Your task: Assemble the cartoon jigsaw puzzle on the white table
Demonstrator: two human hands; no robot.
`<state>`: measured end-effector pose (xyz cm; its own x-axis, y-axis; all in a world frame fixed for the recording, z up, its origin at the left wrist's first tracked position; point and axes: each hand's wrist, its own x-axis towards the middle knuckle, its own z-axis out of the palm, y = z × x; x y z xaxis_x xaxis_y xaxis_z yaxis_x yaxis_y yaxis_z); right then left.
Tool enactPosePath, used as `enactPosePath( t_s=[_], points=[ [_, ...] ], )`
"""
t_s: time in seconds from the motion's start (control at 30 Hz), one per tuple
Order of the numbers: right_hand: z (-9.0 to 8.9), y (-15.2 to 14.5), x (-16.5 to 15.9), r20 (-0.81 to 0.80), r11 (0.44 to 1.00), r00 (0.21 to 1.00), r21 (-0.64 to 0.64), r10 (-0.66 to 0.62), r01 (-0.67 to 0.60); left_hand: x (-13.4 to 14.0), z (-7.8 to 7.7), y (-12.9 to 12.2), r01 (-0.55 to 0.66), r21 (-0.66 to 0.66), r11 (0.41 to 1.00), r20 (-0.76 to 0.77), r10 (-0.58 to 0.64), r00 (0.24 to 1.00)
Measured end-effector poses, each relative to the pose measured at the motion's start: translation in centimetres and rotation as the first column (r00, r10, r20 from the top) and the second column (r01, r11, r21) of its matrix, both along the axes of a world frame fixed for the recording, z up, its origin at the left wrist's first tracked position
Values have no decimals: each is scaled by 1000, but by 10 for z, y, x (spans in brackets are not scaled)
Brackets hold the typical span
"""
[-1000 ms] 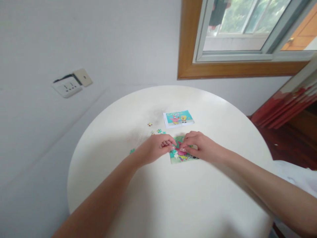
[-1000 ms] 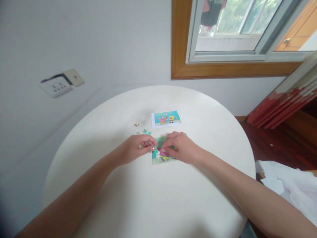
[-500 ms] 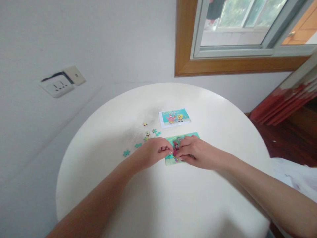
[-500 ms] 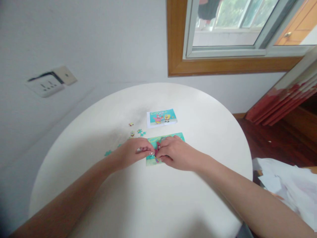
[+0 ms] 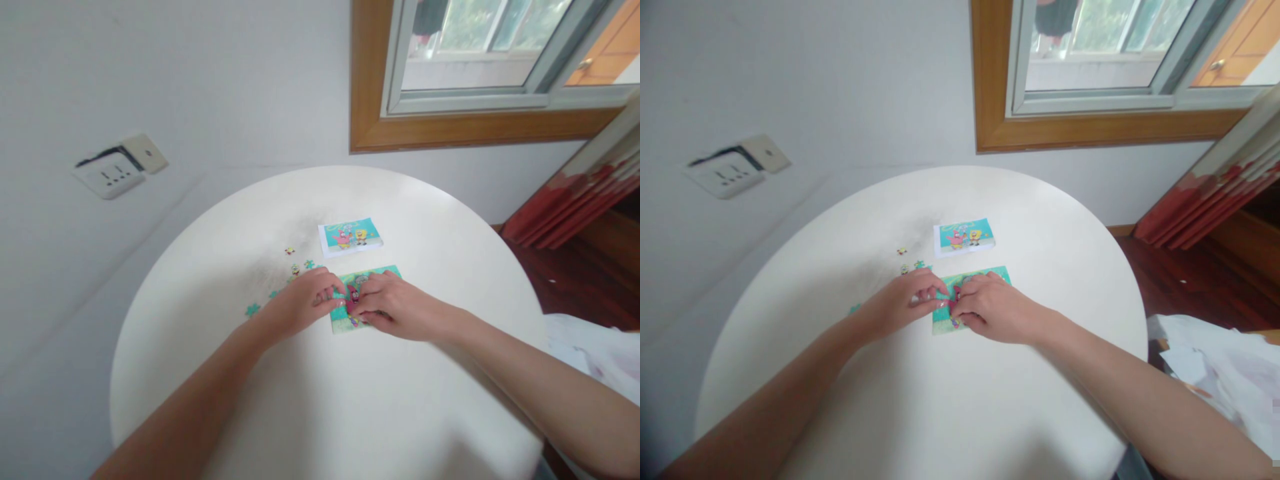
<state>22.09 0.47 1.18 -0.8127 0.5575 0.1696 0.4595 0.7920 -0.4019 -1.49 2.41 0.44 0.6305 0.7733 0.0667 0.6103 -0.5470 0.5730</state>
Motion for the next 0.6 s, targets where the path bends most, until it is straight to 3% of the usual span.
enactPosePath(
  t_s=[0.17, 0.33, 0.6],
  points=[
    [-1, -5, -4, 44, 992, 997, 117, -62, 56, -15, 5, 3, -90, -115, 989, -27, 87, 996],
    [-1, -7, -8, 98, 985, 992, 162, -78, 62, -25, 12, 4, -126, -139, 982, -58, 119, 991],
    [-7, -4, -7, 55, 988, 992, 114, -111, 104, -73, 29, 16, -274, 40, 961, -144, 277, 950]
  ],
)
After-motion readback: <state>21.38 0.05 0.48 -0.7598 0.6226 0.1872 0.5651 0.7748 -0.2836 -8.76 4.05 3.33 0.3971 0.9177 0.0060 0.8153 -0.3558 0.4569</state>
